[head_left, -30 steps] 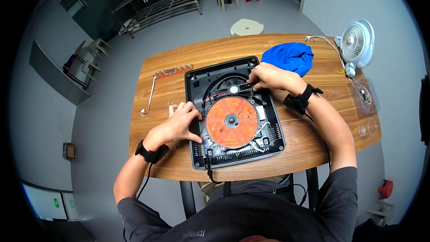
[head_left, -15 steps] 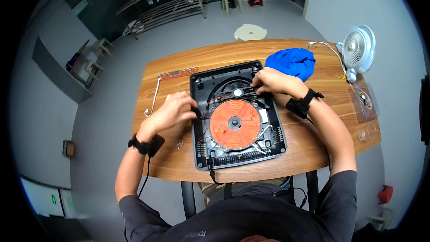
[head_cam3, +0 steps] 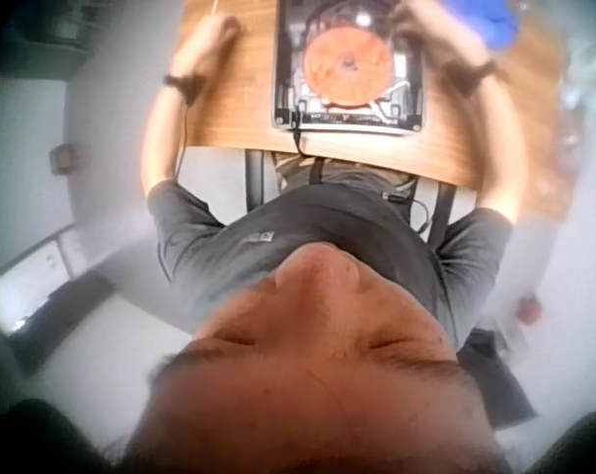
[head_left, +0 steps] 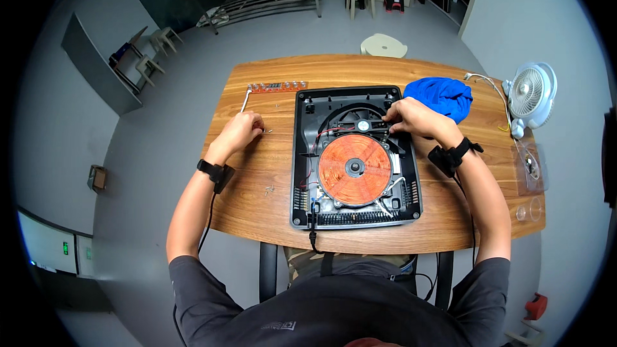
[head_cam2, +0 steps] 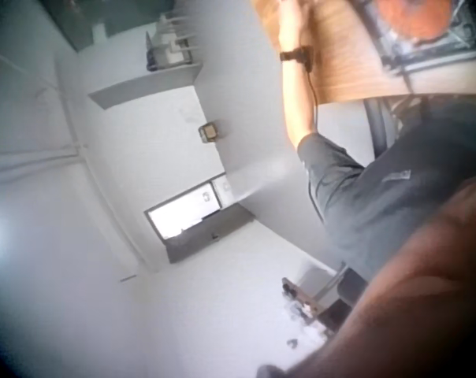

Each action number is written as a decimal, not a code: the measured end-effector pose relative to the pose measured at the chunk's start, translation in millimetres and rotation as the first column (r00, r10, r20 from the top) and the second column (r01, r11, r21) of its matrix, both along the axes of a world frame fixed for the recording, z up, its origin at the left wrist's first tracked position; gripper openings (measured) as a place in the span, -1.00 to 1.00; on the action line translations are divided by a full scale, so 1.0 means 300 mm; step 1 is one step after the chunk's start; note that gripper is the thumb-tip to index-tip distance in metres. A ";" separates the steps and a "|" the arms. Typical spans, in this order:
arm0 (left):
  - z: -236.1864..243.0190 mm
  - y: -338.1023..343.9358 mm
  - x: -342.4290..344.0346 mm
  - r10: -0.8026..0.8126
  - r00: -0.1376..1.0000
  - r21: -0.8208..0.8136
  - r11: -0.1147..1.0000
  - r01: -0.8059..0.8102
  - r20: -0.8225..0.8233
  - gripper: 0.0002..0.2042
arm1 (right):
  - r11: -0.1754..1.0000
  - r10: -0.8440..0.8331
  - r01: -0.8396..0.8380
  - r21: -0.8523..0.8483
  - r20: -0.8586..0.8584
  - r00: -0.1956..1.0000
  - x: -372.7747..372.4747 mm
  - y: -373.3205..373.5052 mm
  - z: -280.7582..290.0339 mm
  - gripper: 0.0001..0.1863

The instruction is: The person uses a screwdriver to remove screws from a black plastic housing containing a copper coil. They then wipe a small black fan with a blue cloth and place it back into the housing, followed by reattaching wires and securing the assembly with screws.

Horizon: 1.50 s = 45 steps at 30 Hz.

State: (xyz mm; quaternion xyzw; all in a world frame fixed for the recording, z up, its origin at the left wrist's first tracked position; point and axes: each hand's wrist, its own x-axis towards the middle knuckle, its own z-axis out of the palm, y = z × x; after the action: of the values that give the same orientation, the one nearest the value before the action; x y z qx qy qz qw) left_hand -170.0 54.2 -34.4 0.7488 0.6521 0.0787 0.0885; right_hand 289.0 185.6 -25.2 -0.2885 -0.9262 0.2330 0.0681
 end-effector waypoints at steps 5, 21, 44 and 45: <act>-0.057 0.037 0.004 -0.067 0.997 0.033 0.997 0.065 0.042 -0.83 | 0.999 -0.003 0.002 0.042 0.011 1.000 0.007 -0.020 -0.002 -0.64; -0.101 0.039 0.055 -0.187 0.969 0.173 0.961 0.215 -0.162 -0.93 | 0.985 0.002 0.023 0.174 -0.142 0.990 0.168 -0.052 0.097 -0.67; -0.138 0.048 0.065 -0.154 0.981 0.104 0.980 0.167 -0.120 -0.81 | 0.880 -0.471 0.423 0.216 0.280 0.836 0.537 -0.292 -0.072 -0.53; -0.131 0.046 0.063 -0.148 0.983 0.089 0.983 0.159 -0.112 -0.80 | 0.884 -0.461 0.414 0.217 0.262 0.848 0.539 -0.290 -0.072 -0.54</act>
State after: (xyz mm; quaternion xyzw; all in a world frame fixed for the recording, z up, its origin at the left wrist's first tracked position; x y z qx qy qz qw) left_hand -151.2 67.9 -73.8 0.8034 0.5915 0.0641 0.0234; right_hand 450.7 98.5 -46.9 -0.5187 -0.8499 0.0923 -0.0031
